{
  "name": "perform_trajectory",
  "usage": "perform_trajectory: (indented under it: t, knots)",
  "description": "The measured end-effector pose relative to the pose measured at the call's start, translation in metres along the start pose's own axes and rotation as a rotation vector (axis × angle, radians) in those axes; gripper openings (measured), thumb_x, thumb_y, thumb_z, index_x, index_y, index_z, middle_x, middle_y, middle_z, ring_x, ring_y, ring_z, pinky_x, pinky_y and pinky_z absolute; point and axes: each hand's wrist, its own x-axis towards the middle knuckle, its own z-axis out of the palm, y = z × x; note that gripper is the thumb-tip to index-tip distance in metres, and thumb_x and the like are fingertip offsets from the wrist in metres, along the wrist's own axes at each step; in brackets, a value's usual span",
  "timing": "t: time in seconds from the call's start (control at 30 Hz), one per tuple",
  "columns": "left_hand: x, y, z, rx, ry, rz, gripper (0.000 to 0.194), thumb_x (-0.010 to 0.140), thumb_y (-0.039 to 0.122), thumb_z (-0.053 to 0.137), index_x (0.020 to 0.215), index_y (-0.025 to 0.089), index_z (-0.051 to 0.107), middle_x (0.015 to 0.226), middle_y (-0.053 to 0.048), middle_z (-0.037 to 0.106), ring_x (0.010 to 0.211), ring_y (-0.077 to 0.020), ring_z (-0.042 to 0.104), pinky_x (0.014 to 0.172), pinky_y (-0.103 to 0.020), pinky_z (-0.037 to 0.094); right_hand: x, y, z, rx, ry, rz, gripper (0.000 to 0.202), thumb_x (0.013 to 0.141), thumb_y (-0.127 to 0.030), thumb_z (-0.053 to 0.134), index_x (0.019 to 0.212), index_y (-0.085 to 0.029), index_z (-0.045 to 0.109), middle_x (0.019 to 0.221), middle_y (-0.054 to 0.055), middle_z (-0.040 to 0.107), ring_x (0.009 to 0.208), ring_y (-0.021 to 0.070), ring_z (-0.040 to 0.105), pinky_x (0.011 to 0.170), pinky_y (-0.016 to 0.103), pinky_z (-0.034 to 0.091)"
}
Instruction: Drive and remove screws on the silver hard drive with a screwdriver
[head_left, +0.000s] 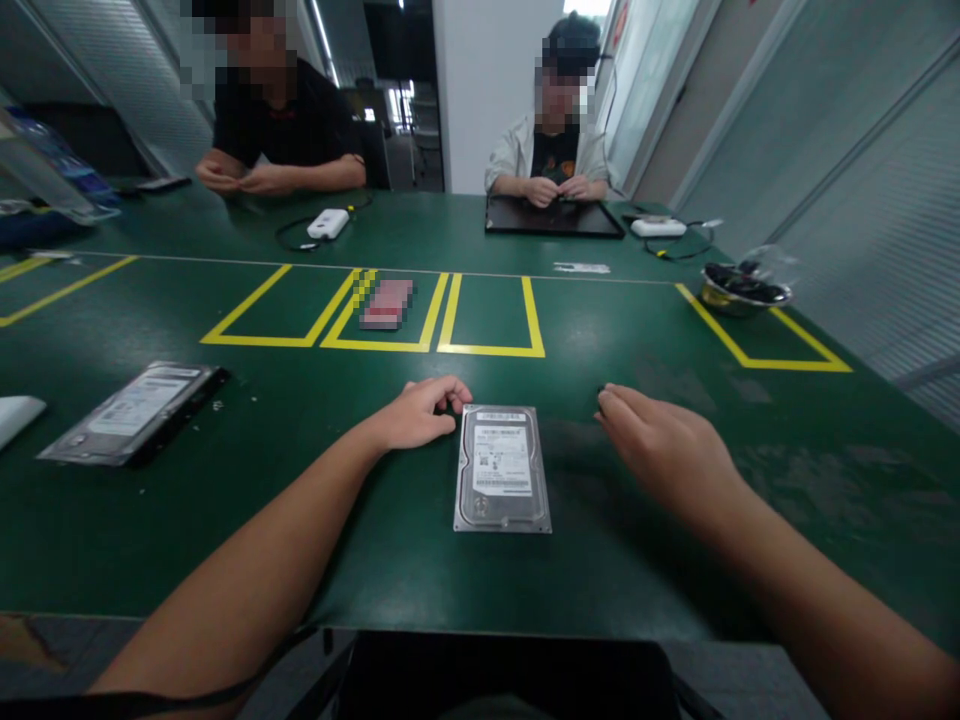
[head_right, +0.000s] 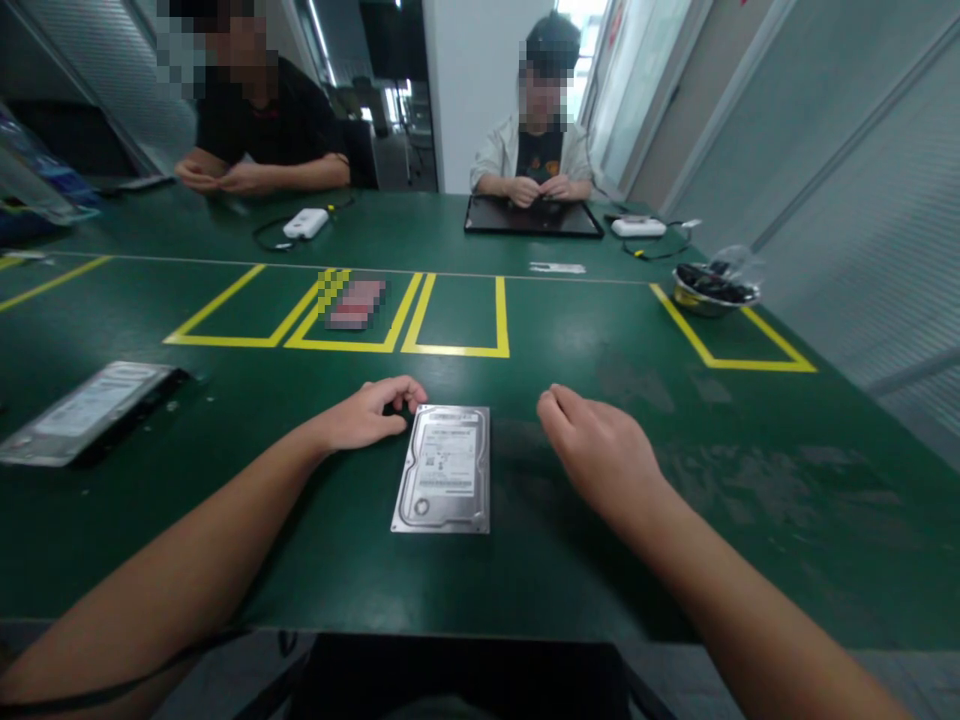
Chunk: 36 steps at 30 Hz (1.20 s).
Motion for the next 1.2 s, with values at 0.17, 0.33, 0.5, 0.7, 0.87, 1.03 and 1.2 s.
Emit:
perform_trajectory:
  t: [0.17,0.33,0.5,0.7,0.87,1.03,1.2]
  knots:
    - [0.0,0.0,0.0,-0.001,-0.006,-0.006,0.035,0.069,0.012,0.058,0.103,0.019,0.063,0.095,-0.002,0.066,0.084,-0.0169,0.057,0.081,-0.033,0.042,-0.008,-0.006,0.02,-0.036,-0.184,0.002,0.02,0.091,-0.008,0.048,0.104,-0.012,0.063,0.12,0.016,0.068,0.089,0.0233,0.07,0.075,0.032,0.053]
    - [0.0,0.002,0.0,0.003,0.003,-0.016,0.033,0.07,0.013,0.059,0.103,0.019,0.064,0.094,-0.002,0.067,0.084,-0.0171,0.057,0.082,-0.033,0.042,-0.012,-0.01,0.022,0.022,-0.301,0.065,0.016,0.094,-0.013,0.044,0.097,-0.015,0.06,0.107,0.013,0.067,0.088,0.0218,0.069,0.07,0.03,0.05]
    - [0.0,0.002,0.0,-0.004,-0.002,-0.022,0.031,0.072,0.014,0.06,0.103,0.018,0.064,0.093,-0.002,0.067,0.082,-0.0164,0.057,0.08,-0.032,0.042,-0.013,-0.011,0.017,0.006,-0.367,0.111,0.016,0.094,-0.015,0.044,0.091,-0.017,0.059,0.093,0.01,0.065,0.077,0.0216,0.067,0.063,0.031,0.045]
    - [0.001,0.0,0.0,0.0,-0.005,-0.007,0.031,0.073,0.015,0.061,0.104,0.018,0.063,0.094,-0.002,0.066,0.085,-0.0166,0.057,0.08,-0.031,0.042,-0.001,-0.015,-0.005,-0.023,-0.422,0.136,0.009,0.089,-0.024,0.057,0.094,-0.019,0.062,0.093,0.012,0.067,0.079,0.0289,0.068,0.063,0.037,0.047]
    - [0.001,-0.001,0.001,0.006,0.0,0.012,0.031,0.074,0.016,0.061,0.104,0.018,0.063,0.095,-0.002,0.067,0.085,-0.0171,0.057,0.081,-0.032,0.042,0.019,-0.038,-0.032,0.145,-0.367,0.107,0.016,0.089,-0.028,0.059,0.099,-0.018,0.065,0.105,0.015,0.068,0.092,0.0294,0.068,0.074,0.04,0.054]
    - [0.001,-0.002,0.0,-0.011,0.0,0.025,0.031,0.073,0.015,0.059,0.104,0.019,0.064,0.094,-0.002,0.067,0.085,-0.0172,0.056,0.081,-0.032,0.043,0.025,-0.063,-0.032,0.501,-0.315,-0.036,0.044,0.087,-0.045,0.065,0.116,-0.013,0.065,0.127,0.018,0.063,0.118,0.0338,0.06,0.097,0.049,0.053]
    - [0.002,0.0,0.0,-0.008,-0.003,0.009,0.035,0.069,0.009,0.055,0.101,0.018,0.064,0.092,-0.001,0.066,0.082,-0.0166,0.056,0.079,-0.031,0.042,0.018,-0.067,-0.011,0.634,-0.334,-0.169,0.083,0.079,-0.058,0.07,0.139,-0.004,0.05,0.149,0.029,0.043,0.144,0.0449,0.032,0.111,0.06,0.04]
